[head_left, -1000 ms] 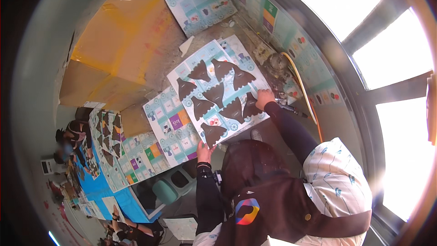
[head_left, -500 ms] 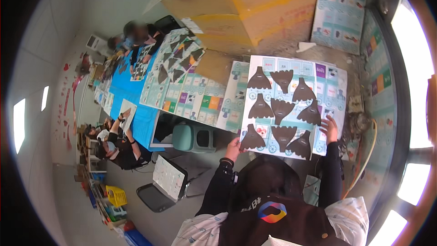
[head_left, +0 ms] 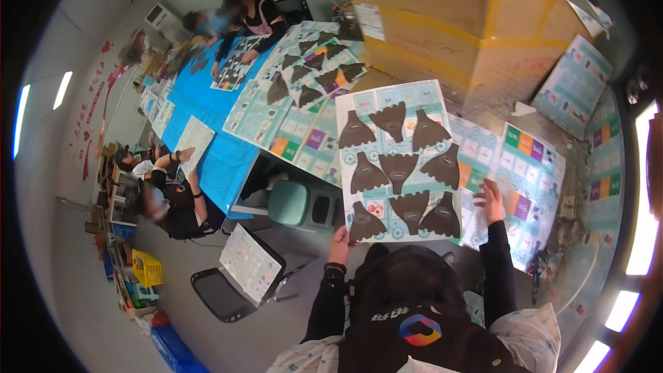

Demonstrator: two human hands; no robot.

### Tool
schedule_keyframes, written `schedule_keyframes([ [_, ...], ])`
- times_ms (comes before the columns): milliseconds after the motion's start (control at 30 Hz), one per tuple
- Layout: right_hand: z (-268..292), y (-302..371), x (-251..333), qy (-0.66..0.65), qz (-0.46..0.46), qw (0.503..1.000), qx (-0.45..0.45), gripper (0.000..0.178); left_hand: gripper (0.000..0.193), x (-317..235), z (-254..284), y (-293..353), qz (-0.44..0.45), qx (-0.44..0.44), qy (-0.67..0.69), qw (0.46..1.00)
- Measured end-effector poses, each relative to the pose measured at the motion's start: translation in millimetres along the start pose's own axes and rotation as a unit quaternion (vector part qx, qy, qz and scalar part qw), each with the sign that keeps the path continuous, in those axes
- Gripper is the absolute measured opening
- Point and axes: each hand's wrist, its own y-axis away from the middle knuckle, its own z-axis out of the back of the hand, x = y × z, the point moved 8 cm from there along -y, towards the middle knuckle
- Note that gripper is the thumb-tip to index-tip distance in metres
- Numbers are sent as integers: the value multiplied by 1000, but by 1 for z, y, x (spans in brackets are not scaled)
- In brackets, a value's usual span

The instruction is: Applying glue to shoe components and organizing them for production.

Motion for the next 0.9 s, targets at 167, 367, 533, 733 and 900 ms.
schedule_keyframes([
  [167,68,-45,-127,33,-92,995,-18,31,28,92,-21,-35,-28,-33,26,999],
  [367,92,-91,-185,121,-65,984,113,27,29,143,-18,-60,-77,-132,62,986],
  [533,111,-103,-194,160,-67,977,126,26,30,175,-22,-76,-88,-196,95,972],
  [733,114,-82,-172,290,-108,944,119,26,30,181,-51,-71,-36,-184,106,977],
  [900,102,-53,-169,298,-128,939,115,26,27,181,-53,-71,4,-157,110,981],
])
